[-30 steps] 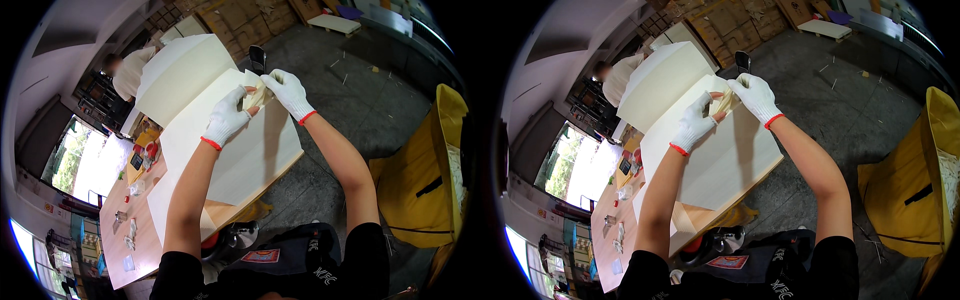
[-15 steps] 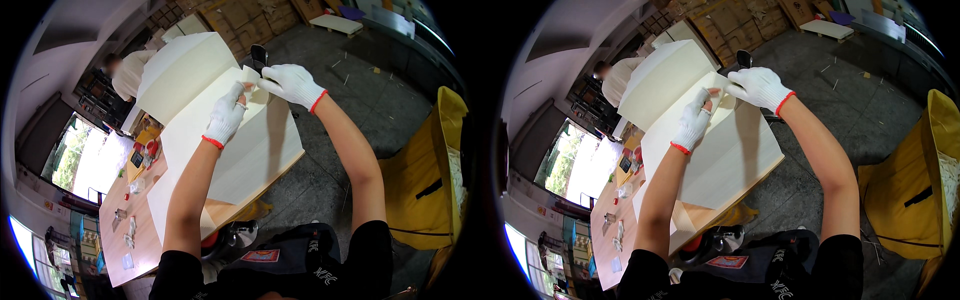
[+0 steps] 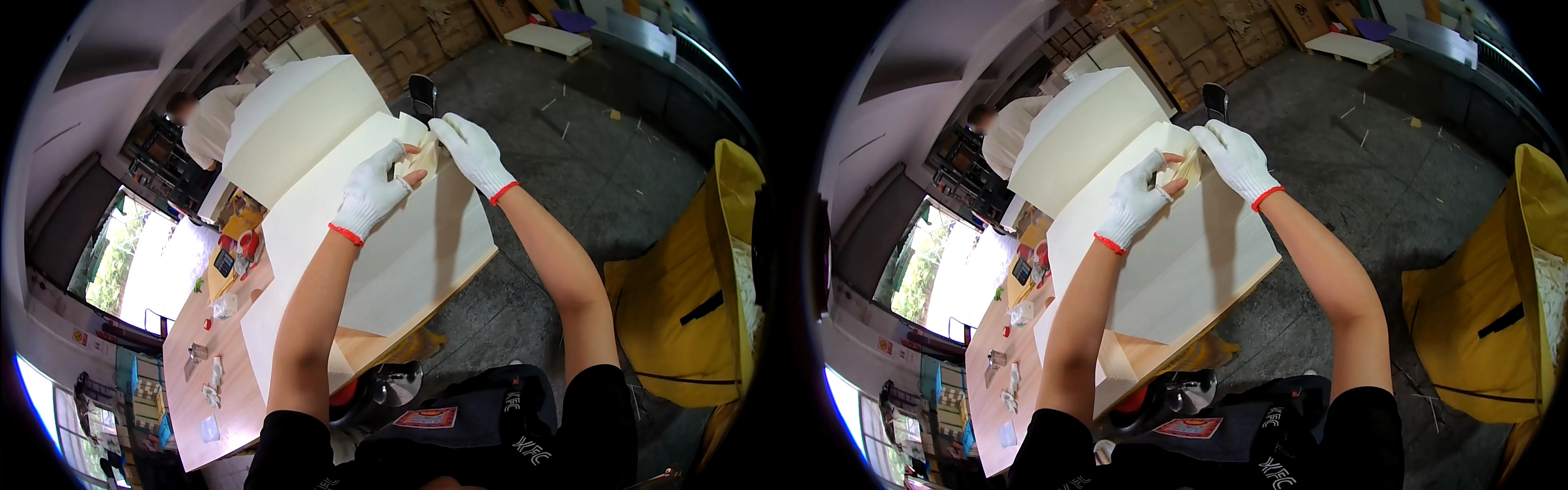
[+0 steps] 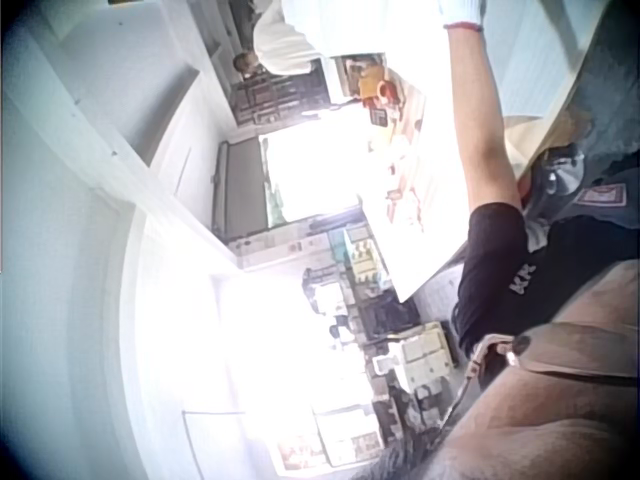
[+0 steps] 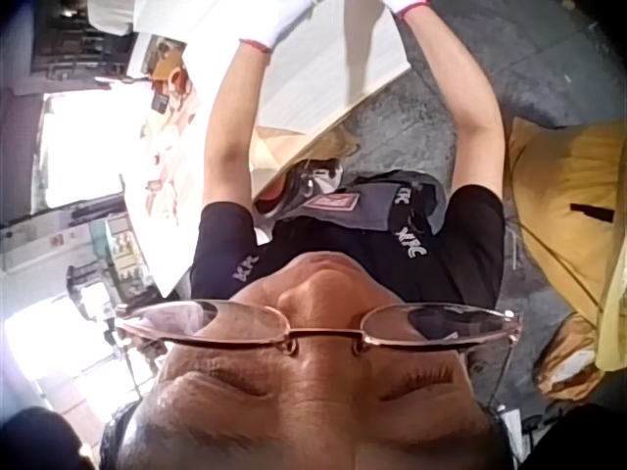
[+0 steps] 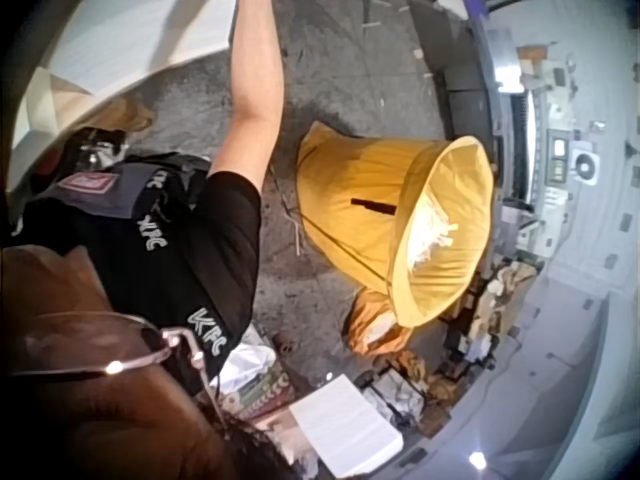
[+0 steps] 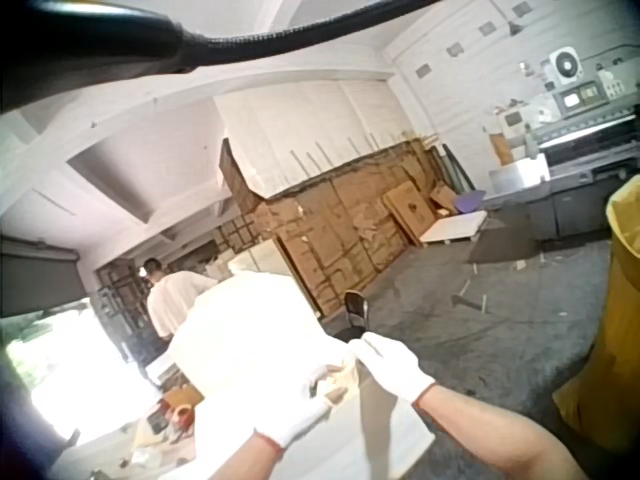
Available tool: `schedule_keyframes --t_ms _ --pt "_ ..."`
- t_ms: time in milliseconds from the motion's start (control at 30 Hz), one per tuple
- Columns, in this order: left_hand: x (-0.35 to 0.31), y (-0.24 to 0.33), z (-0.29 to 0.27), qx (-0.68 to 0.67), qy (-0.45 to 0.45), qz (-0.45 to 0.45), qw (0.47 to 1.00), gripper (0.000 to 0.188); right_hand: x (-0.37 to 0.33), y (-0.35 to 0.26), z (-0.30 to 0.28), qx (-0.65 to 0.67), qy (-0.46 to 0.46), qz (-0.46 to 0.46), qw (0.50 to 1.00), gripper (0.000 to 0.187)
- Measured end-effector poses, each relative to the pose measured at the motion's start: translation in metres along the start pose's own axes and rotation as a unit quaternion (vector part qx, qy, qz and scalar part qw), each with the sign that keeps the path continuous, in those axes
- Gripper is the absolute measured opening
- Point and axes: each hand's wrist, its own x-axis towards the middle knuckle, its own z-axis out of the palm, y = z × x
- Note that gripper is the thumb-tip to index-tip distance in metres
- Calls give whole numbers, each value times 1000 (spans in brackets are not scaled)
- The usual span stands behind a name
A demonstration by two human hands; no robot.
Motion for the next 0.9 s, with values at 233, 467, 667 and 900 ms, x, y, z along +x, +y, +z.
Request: schedule_keyframes --t_ms 233,467,667,900 --pt "1 11 -5 -5 -39 -56 998 37 -1 3 0 -3 6 4 1000 54" --pt "-1 -4 3 -19 35 13 999 33 -1 -12 -4 -73 -21 8 997 57" --pt "1 6 0 -2 -13 -10 1000 27 -1 -3 0 -43 10 -17 999 54" --pt "-2 10 1 -23 -7 -13 1000 30 -3 -5 0 -42 0 5 999 55"
